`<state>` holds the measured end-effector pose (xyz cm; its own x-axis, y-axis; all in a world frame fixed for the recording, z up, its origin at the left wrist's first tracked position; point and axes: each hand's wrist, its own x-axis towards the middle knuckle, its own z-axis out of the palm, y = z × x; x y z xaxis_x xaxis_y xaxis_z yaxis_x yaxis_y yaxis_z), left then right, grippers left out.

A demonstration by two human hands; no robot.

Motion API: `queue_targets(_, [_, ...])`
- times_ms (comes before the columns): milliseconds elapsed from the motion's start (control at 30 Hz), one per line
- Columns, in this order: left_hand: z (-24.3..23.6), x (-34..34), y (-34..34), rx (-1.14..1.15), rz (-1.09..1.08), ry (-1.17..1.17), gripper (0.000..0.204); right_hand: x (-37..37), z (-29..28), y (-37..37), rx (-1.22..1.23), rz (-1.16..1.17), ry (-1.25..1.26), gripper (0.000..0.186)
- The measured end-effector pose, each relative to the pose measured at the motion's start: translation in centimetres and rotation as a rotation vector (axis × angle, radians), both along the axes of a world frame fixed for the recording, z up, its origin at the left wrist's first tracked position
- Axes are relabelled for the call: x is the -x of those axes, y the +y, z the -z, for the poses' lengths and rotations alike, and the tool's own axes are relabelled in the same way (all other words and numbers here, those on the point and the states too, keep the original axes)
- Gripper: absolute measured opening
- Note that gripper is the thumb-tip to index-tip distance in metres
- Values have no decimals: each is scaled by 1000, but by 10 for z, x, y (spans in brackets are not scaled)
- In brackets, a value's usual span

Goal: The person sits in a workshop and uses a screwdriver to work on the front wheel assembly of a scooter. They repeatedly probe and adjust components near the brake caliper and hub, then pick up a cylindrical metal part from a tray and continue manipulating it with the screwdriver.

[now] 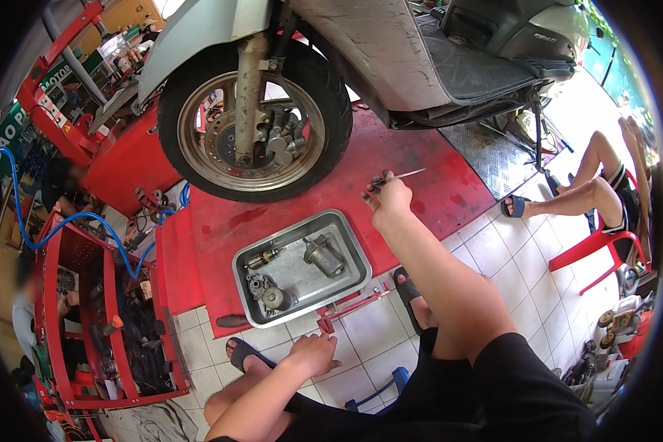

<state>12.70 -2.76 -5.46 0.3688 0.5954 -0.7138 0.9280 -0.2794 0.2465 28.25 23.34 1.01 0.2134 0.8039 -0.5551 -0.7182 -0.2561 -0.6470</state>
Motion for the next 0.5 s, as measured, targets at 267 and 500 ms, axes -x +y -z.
queue_targets(267, [1,-1,0,-1,12,2,61,1,9,2,-37,-470,87,18])
queue_targets(500, [3,0,-1,-19,6,-6,61,-6,7,16,7,-72,-23,20])
